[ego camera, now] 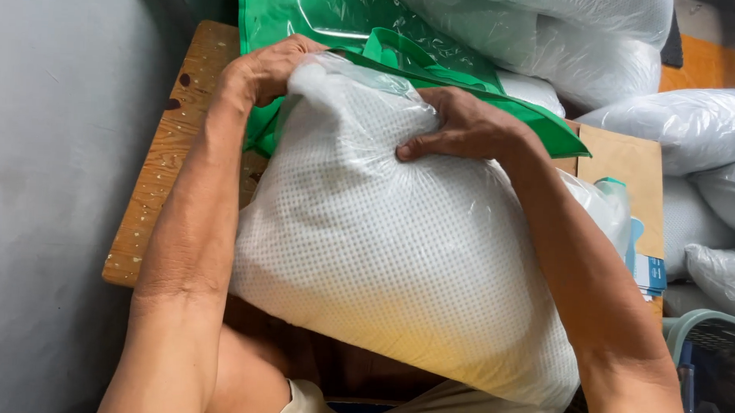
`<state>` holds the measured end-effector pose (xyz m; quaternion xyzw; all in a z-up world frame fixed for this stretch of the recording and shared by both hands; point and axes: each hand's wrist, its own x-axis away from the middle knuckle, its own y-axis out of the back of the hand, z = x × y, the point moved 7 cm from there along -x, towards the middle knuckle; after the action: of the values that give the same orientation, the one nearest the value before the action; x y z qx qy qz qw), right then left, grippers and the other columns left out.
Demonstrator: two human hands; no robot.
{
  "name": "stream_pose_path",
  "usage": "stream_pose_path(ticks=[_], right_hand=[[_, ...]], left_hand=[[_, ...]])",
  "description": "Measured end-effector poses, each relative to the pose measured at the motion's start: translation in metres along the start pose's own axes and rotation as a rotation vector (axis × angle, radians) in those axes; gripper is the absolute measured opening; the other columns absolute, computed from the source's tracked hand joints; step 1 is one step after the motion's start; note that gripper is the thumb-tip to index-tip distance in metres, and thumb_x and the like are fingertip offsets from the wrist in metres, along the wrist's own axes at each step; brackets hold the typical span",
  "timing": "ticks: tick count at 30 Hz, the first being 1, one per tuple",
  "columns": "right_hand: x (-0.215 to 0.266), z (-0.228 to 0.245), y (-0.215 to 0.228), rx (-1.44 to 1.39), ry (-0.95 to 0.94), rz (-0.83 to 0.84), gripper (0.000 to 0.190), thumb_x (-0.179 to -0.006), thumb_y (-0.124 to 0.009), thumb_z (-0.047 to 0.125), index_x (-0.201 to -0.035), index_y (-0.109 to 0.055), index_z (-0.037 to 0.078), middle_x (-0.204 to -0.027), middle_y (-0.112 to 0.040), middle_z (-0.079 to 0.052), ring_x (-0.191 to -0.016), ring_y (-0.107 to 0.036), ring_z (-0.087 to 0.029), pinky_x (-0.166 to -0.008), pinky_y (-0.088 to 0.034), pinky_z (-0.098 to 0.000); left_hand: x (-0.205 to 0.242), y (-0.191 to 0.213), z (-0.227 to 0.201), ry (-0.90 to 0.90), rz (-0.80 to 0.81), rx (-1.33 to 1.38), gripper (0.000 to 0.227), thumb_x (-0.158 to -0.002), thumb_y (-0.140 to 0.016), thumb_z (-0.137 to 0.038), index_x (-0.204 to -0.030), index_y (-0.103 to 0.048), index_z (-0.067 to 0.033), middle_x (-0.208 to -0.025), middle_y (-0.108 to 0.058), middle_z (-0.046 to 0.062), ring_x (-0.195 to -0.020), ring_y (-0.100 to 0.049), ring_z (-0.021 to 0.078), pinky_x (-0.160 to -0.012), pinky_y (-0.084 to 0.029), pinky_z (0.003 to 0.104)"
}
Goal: The person places a white mesh-wrapped pillow into a green and clear plastic bag, adjusts the contents, and smooths the bag. The person then picks up a product label and places it on the front of the bag.
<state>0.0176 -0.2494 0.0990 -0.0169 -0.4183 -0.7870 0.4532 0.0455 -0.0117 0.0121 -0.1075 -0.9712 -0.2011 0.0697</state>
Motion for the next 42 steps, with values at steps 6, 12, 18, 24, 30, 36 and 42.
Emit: stream_pose_path(ticks=[6,12,18,24,30,36,42], right_hand=[[-0.023,-0.029,-0.003,0.083,-0.171,-0.021,0.091,-0.069,-0.069,0.063,-0.146,-0.050,0.019,-0.130,-0.064,0.000,-0.118,-0.060,-0.018,-0.097,-0.044,-0.0337],[-0.021,-0.055,0.006,0.232,-0.390,-0.055,0.087,-0.072,-0.055,0.079,-0.128,-0.058,0.012,-0.120,-0.053,-0.008,-0.109,-0.050,-0.025,-0.089,-0.038,-0.0408],[-0.013,-0.060,0.013,0.095,-0.341,-0.136,0.092,-0.079,-0.059,0.083,-0.137,-0.065,0.013,-0.143,-0.059,-0.021,-0.139,-0.049,-0.040,-0.117,-0.039,-0.0501],[0.009,-0.055,0.032,0.281,-0.295,-0.155,0.073,-0.101,-0.040,0.065,-0.121,-0.069,0.002,-0.115,-0.068,-0.033,-0.123,-0.058,-0.050,-0.110,-0.042,-0.0609],[0.032,-0.259,0.096,0.525,-0.601,-0.320,0.066,-0.100,-0.039,0.070,-0.115,-0.069,0.013,-0.055,-0.071,-0.013,-0.077,-0.077,-0.042,-0.085,-0.054,-0.0586],[0.054,-0.345,0.090,0.411,-0.622,-0.492,0.050,-0.104,-0.053,0.059,-0.130,-0.073,0.021,-0.086,-0.074,-0.027,-0.081,-0.072,-0.045,-0.081,-0.054,-0.0564],[0.028,-0.357,0.070,0.248,-0.406,-0.669,0.030,-0.097,-0.069,0.037,-0.116,-0.078,0.016,-0.120,-0.070,-0.020,-0.116,-0.063,-0.047,-0.098,-0.051,-0.0591]], left_hand=[[0.034,-0.002,-0.049,0.146,0.047,-0.173,0.039,-0.108,-0.054,-0.040,-0.076,-0.048,-0.0189,-0.071,-0.042,-0.007,-0.068,-0.033,0.0102,-0.062,-0.028,0.030],[0.053,-0.020,-0.077,0.123,0.017,-0.787,0.027,-0.106,-0.045,-0.013,-0.113,-0.072,-0.0166,-0.106,-0.072,0.011,-0.090,-0.067,0.0328,-0.076,-0.050,0.046],[0.061,-0.075,-0.061,-0.007,-0.038,-1.029,0.023,-0.095,-0.057,-0.028,-0.109,-0.074,-0.0198,-0.090,-0.074,0.020,-0.094,-0.074,0.0463,-0.082,-0.061,0.055],[0.088,-0.075,-0.068,0.050,0.028,-0.885,0.061,-0.102,-0.056,-0.041,-0.149,-0.049,-0.0025,-0.109,-0.069,0.038,-0.109,-0.066,0.0586,-0.092,-0.053,0.066],[0.098,-0.074,-0.069,0.090,0.033,-0.867,0.066,-0.101,-0.058,-0.042,-0.153,-0.045,-0.0045,-0.117,-0.068,0.036,-0.112,-0.065,0.0597,-0.096,-0.051,0.067],[0.096,-0.070,-0.064,0.143,0.017,-0.897,0.066,-0.098,-0.061,-0.045,-0.152,-0.047,-0.0094,-0.118,-0.069,0.033,-0.113,-0.065,0.0574,-0.097,-0.052,0.066],[0.072,-0.077,-0.071,0.201,-0.114,-1.095,0.068,-0.092,-0.068,-0.038,-0.151,-0.048,-0.0094,-0.120,-0.065,0.036,-0.107,-0.067,0.0581,-0.078,-0.054,0.069]])
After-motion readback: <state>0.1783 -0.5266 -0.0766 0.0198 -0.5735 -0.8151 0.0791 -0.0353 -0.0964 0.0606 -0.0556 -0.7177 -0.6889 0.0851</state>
